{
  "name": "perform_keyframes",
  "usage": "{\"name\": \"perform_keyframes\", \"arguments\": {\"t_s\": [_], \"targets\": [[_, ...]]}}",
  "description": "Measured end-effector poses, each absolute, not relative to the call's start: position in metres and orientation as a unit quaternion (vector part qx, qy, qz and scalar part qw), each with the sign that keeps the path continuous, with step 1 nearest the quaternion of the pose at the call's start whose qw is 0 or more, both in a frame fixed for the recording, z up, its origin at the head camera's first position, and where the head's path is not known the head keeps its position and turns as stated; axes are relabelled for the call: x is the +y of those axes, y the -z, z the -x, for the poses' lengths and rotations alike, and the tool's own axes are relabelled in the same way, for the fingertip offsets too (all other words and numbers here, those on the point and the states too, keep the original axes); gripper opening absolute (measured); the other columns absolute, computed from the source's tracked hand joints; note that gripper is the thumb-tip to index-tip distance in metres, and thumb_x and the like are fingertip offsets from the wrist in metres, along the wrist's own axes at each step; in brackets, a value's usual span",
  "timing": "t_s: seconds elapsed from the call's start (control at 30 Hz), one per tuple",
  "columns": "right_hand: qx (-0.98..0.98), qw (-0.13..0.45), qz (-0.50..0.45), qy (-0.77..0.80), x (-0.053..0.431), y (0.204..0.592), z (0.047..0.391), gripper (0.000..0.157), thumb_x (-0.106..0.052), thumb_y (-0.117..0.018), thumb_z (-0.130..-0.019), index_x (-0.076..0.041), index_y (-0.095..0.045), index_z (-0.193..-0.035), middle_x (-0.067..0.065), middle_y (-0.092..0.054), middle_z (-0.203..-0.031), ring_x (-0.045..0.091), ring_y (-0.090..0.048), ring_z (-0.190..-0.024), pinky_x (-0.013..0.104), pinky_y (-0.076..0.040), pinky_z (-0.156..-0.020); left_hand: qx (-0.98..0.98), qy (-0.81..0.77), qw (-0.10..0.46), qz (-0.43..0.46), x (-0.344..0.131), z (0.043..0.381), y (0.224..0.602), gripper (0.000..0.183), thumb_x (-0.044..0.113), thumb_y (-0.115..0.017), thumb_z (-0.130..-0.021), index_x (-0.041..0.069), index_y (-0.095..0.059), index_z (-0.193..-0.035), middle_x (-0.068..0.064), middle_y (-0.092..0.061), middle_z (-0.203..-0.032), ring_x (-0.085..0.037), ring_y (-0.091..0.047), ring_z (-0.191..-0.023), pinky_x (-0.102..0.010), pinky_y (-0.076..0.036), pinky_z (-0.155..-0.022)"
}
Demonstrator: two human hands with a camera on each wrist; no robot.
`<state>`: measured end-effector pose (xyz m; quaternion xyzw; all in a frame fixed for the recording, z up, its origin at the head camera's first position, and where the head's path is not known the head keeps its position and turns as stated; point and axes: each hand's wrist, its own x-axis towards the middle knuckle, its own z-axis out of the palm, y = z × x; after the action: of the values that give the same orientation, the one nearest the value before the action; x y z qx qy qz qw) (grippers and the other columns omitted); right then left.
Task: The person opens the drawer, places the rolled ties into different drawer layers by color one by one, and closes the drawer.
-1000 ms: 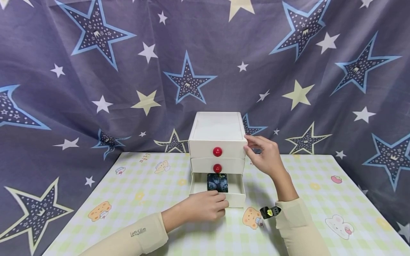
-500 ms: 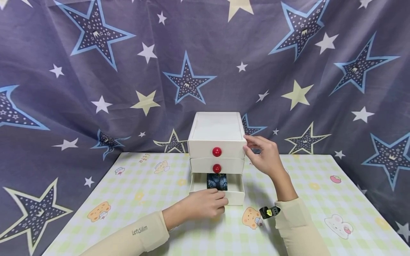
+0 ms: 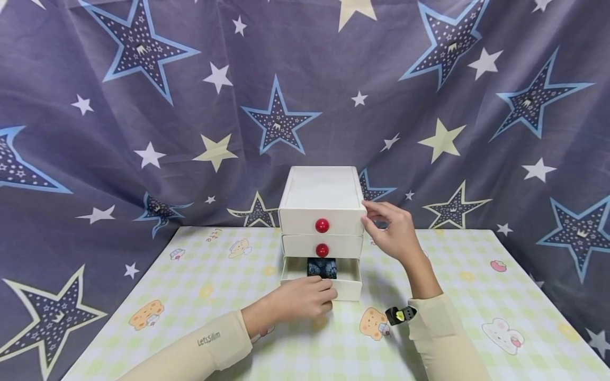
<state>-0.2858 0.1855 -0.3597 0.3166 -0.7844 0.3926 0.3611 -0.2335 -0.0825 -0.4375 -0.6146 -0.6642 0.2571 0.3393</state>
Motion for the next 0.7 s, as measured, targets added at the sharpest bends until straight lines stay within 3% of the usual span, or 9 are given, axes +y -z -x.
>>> {"name": "perform_keyframes", "arguments": {"t_s": [0.57, 0.7], "targets": [[-0.786, 0.359, -0.315, -0.392, 0.1851, 0.3599, 0.2849, 0.034, 0.000, -0.077, -0.088, 0.001, -0.073, -0.122, 0.013, -0.074, -0.101, 0.026, -0.073, -0.087, 0.043, -0.061, -0.076, -0.681, -0.261, 0.326, 0.602, -0.0824, 0.2400, 0.4384, 0.012, 0.020, -0.062, -0.099, 0.024, -0.072, -0.093, 0.006, -0.056, -0.104, -0.015, -0.051, -0.100, -0.024, -0.048, -0.084], [-0.788, 0.361, -0.314, -0.388, 0.1852, 0.3597, 0.2850, 0.034, 0.000, -0.076, -0.089, 0.002, -0.073, -0.122, 0.013, -0.074, -0.101, 0.027, -0.073, -0.087, 0.040, -0.062, -0.077, -0.687, -0.267, 0.317, 0.597, -0.0814, 0.2423, 0.4385, 0.011, 0.021, -0.062, -0.098, 0.025, -0.072, -0.095, 0.006, -0.057, -0.105, -0.014, -0.051, -0.100, -0.023, -0.047, -0.083]]}}
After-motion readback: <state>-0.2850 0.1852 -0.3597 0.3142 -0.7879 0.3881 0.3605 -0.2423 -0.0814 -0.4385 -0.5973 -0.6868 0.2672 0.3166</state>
